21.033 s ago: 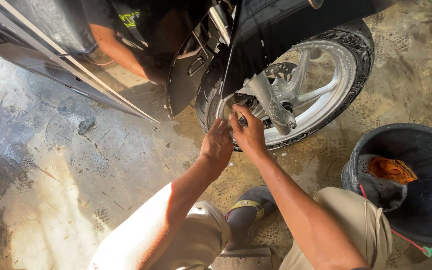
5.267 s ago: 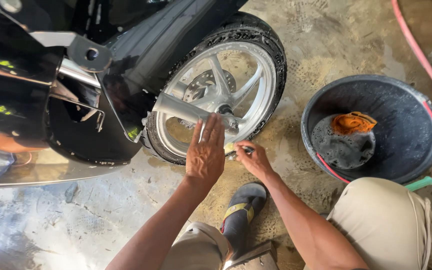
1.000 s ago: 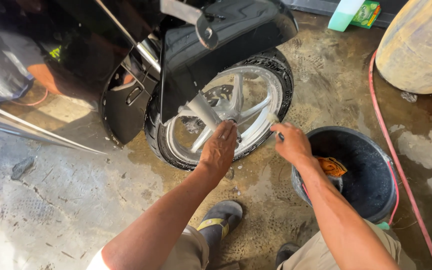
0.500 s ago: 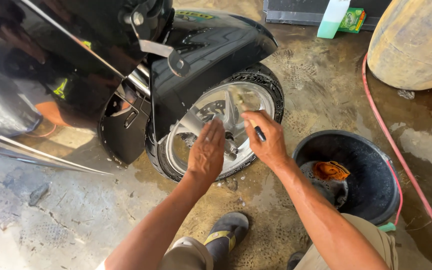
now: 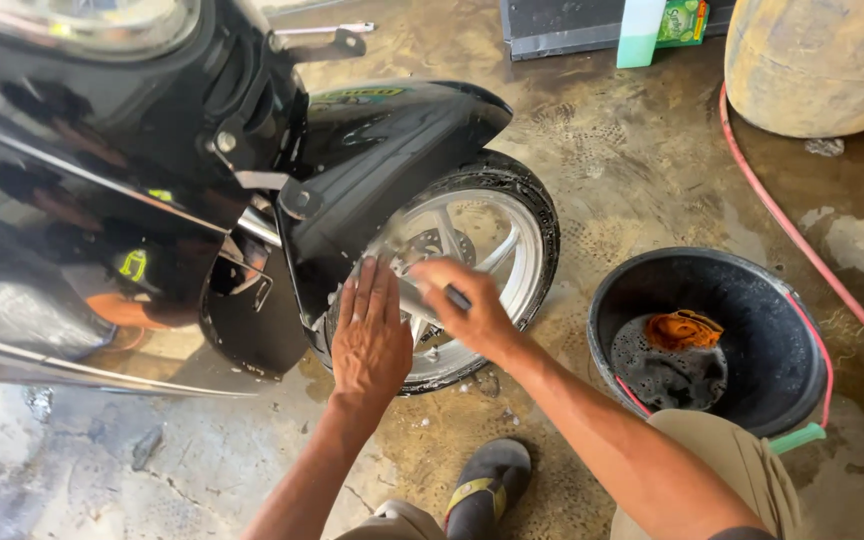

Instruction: The person scrubs the front wheel and tire of a black motorcycle using a brush and soapy water. They clean the rim, spokes, and brake disc area while kneeling on the concrete floor.

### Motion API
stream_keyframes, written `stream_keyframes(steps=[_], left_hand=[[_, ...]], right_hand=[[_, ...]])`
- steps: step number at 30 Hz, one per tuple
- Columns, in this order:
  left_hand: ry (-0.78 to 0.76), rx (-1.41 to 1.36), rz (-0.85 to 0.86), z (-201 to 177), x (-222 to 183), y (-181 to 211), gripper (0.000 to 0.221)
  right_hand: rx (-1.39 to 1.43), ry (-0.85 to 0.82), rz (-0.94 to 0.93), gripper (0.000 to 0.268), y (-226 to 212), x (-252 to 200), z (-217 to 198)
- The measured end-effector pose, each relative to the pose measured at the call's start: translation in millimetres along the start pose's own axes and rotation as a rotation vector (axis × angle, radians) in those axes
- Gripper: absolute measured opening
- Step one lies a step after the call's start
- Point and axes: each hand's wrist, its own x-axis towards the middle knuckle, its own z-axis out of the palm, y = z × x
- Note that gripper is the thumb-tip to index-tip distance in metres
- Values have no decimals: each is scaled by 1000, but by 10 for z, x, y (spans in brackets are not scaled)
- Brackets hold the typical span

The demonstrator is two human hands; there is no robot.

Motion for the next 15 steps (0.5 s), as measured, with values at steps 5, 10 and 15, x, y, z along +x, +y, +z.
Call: stream_keyframes(steps=[5, 10, 15], left_hand=[[92, -13, 45, -3, -101, -65, 78], [166, -30, 69, 16, -105, -48, 80], [174, -22, 67, 41, -92, -31, 80]], right_hand=[[11, 122, 64, 21, 165, 21, -69], [-135, 629, 227, 22, 652, 45, -529], [-133, 746, 401, 21, 502, 43, -577]])
